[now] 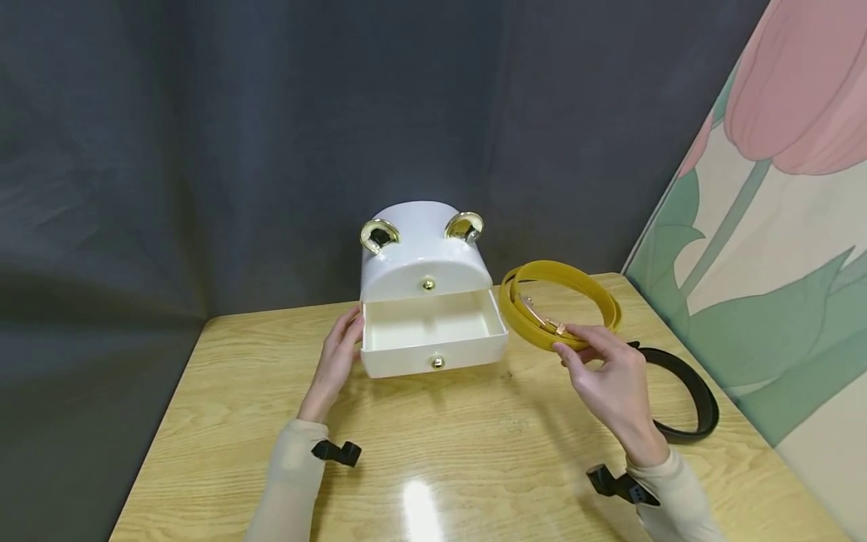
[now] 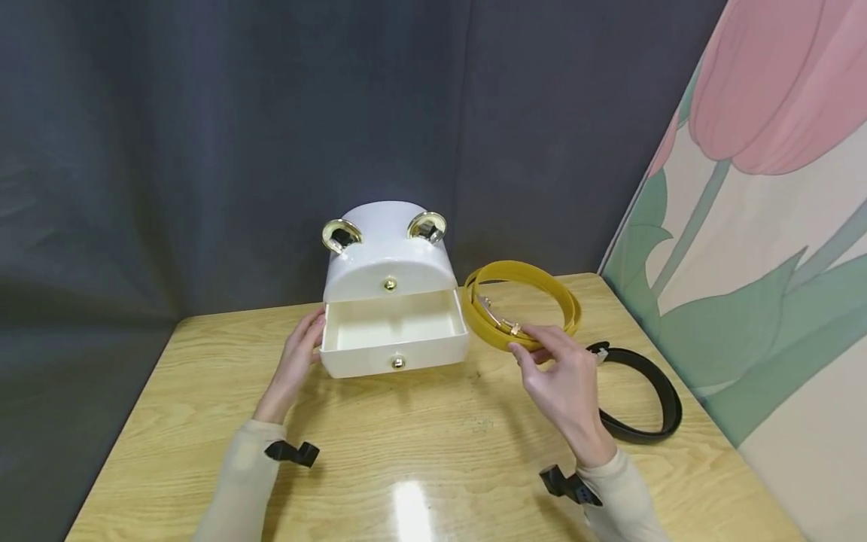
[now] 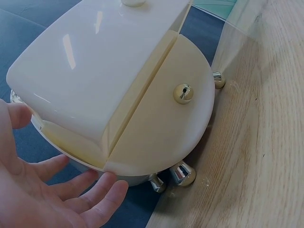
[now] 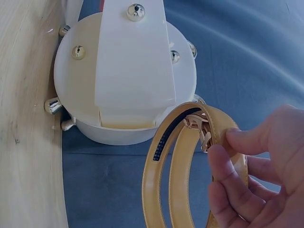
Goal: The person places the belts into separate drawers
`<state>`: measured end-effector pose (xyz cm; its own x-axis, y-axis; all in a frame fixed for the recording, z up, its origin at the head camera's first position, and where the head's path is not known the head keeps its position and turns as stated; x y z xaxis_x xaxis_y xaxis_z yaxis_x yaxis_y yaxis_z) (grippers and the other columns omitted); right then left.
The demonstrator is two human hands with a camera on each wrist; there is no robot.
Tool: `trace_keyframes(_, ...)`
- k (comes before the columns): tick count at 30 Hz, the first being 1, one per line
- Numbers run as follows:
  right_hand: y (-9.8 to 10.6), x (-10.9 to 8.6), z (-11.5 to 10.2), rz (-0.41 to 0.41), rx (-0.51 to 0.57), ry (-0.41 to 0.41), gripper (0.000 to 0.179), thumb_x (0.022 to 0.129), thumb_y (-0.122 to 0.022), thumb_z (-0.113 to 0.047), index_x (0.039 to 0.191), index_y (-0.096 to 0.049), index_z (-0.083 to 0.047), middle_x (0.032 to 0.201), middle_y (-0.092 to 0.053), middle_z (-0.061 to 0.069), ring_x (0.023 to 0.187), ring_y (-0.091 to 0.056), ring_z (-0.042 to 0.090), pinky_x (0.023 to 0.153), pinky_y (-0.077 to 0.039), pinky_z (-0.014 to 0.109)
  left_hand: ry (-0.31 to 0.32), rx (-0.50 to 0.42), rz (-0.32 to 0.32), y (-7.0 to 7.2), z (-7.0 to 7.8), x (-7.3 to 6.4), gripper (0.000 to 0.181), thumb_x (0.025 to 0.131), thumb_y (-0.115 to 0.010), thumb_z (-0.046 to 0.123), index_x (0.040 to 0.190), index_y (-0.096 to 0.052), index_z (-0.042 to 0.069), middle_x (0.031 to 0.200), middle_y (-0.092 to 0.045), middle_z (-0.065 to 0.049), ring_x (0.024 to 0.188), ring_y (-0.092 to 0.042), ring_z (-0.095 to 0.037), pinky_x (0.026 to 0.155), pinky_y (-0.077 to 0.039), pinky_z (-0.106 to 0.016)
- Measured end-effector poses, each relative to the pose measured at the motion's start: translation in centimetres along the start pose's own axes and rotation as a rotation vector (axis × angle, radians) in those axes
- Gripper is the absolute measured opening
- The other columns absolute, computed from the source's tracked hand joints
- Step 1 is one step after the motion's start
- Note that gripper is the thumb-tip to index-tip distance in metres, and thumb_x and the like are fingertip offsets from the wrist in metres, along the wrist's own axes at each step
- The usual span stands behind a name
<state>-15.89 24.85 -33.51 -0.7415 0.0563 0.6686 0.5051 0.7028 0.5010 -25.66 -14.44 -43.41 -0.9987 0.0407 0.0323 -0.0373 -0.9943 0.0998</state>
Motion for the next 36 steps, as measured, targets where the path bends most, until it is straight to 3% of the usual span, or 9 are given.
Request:
trace_keyframes(11,-0.2,-0.4,-0.7,-0.014,0.039,0.024,0.03,0.083,-0.088,0.003,0.111,-0.082,-0.001,0.094,-0.079,0.01,0.069,-0.064,-0.013,0.057,-0.049,0.01,0.008,-0.012,0.0,-0.2,-0.3,0.3,0.062,0.116,-0.04,0.042,0.168,-0.03,0.01,0.163,-0.044,-0.022,0.146,-0.048,-0.045,0.117,-0.045,-0.064)
trace_keyframes(22,-0.6,-0.2,-1.9,-0.065,0.031,0.049,0.028,0.083,-0.087,0.003,0.111,-0.082,-0.002,0.098,-0.08,0.008,0.069,-0.067,0.001,0.058,-0.05,0.01,0.018,-0.019,0.007,0.0,-0.3,0.3,0.062,0.116,-0.04,0.041,0.169,-0.029,0.01,0.164,-0.043,-0.021,0.146,-0.048,-0.043,0.116,-0.047,-0.06)
trace_keyframes(36,-1.0,-0.4,-2.8,-0.133,0.015,0.052,0.028,0.084,-0.088,0.0,0.111,-0.082,-0.004,0.101,-0.08,0.008,0.069,-0.067,0.004,0.06,-0.051,0.011,0.01,-0.022,0.008,0.0,-0.3,0.3,0.061,0.116,-0.04,0.041,0.167,-0.032,0.01,0.16,-0.047,-0.022,0.144,-0.05,-0.041,0.112,-0.048,-0.056)
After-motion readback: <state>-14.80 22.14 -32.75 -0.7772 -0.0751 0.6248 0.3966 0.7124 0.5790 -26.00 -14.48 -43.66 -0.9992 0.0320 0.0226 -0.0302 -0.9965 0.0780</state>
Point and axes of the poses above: each hand's wrist, its own x-axis towards the middle knuckle, its own y-axis out of the back of the hand, z = x × y, the point moved 7 cm from there along x, towards the middle knuckle
